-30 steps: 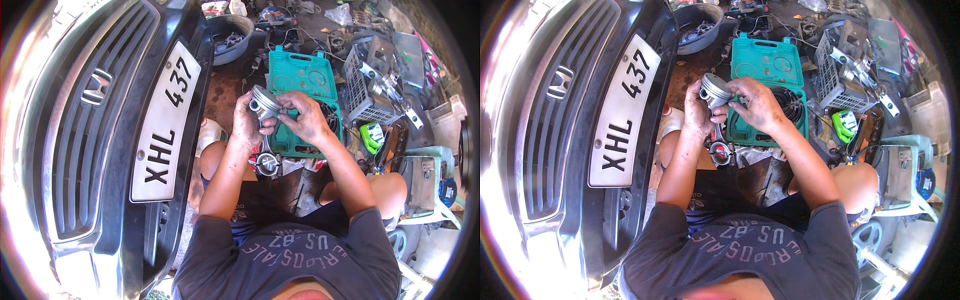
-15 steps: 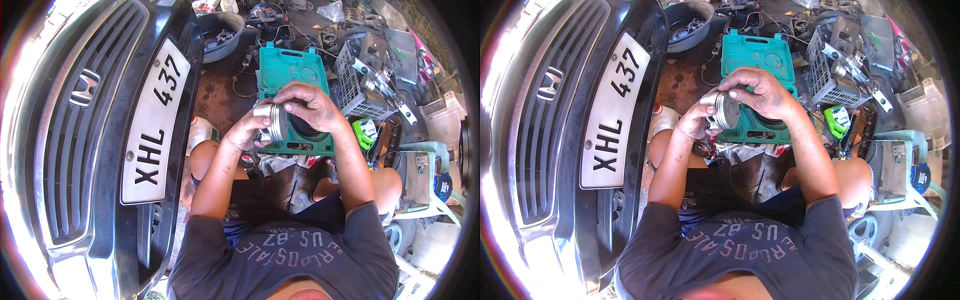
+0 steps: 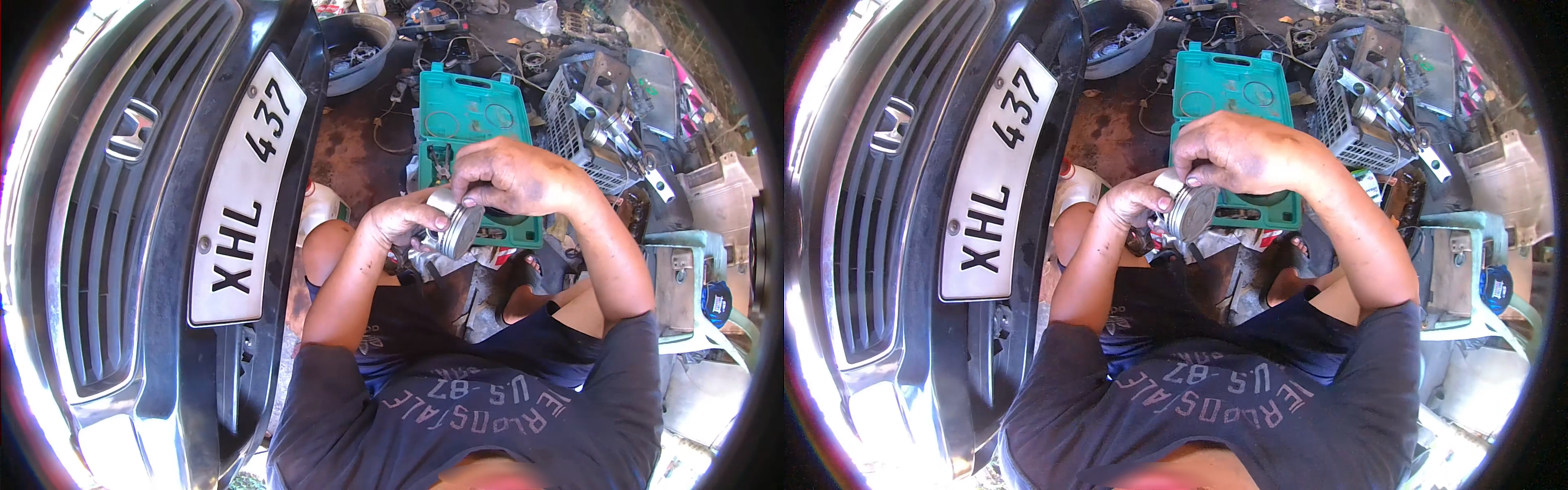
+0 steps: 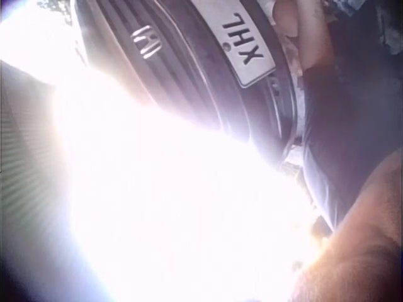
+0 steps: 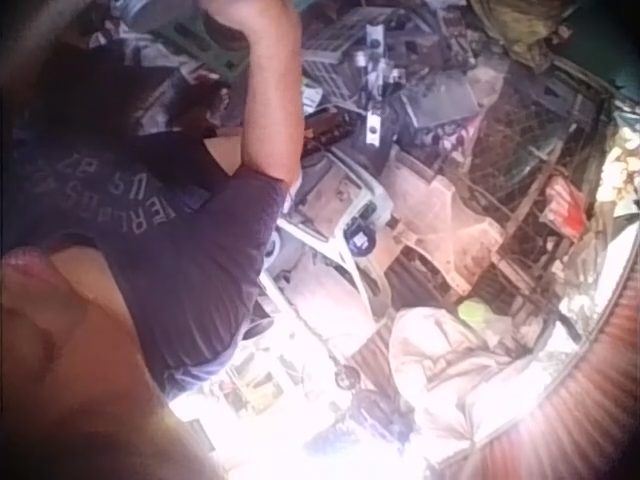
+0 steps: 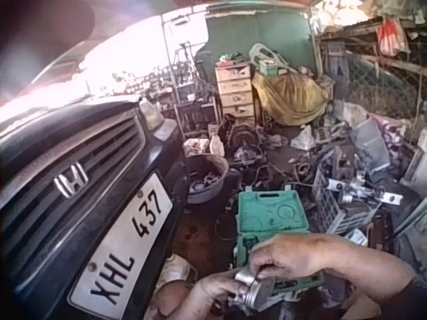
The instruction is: Assembling piston rings onto a car engine piston.
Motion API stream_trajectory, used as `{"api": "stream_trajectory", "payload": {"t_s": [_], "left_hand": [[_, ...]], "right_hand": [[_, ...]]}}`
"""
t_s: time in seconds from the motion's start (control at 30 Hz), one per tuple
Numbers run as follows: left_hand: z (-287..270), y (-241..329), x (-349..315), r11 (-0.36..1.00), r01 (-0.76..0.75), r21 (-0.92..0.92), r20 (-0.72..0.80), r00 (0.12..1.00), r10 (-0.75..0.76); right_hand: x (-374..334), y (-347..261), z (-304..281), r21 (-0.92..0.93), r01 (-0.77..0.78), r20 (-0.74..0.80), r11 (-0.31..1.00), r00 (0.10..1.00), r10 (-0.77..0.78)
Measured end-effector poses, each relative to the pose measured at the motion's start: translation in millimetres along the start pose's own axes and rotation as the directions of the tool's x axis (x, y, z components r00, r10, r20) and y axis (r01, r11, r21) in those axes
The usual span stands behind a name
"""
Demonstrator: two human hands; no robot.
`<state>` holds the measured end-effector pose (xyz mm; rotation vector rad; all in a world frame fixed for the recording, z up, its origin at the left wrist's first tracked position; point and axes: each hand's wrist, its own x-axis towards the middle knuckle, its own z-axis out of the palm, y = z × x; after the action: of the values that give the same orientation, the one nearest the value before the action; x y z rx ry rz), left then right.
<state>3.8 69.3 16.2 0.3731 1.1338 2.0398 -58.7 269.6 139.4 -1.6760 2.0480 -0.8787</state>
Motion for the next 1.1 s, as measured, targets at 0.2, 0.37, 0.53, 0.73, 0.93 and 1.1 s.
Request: {"api": "stream_trajectory", "payload": {"t_s": [0.2, 0.37, 0.53, 0.73, 0.93, 1.1], "left_hand": [[10.8, 2.7, -4.4, 0.998, 0.063, -0.027, 0.034, 0.998, -0.062], [9.1, -4.2, -1.9, 0.992, 0.122, -0.042, 0.09, 0.989, -0.118], [11.3, -5.5, -2.4, 0.989, 0.029, -0.143, 0.183, 0.983, -0.003], [20.3, 2.9, -0.6, 0.978, -0.152, -0.144, -0.064, 0.988, 0.144], [21.3, 2.6, 2.7, 0.971, -0.213, -0.11, -0.101, 0.974, 0.202], [24.7, 3.9, -1.4, 0.971, -0.185, -0.153, -0.182, 0.971, 0.156]], "right_hand": [[-8.9, -15.6, 9.5, -0.056, -0.027, 0.055, 0.998, 0.998, 0.03], [-14.2, -16.5, 16.5, -0.065, -0.045, 0.082, 0.997, 0.995, 0.05], [-21.3, -11.6, 20.6, -0.019, -0.107, -0.006, 0.994, 0.994, 0.107], [-30.3, -3.3, 32.8, 0.221, -0.319, -0.233, 0.922, 0.9, 0.368], [-33.9, 3.4, 51.5, 0.443, -0.317, -0.338, 0.839, 0.807, 0.483], [-37.1, 4.6, 52.6, 0.0, -0.129, -0.548, 0.992, 0.829, 0.108]]}}
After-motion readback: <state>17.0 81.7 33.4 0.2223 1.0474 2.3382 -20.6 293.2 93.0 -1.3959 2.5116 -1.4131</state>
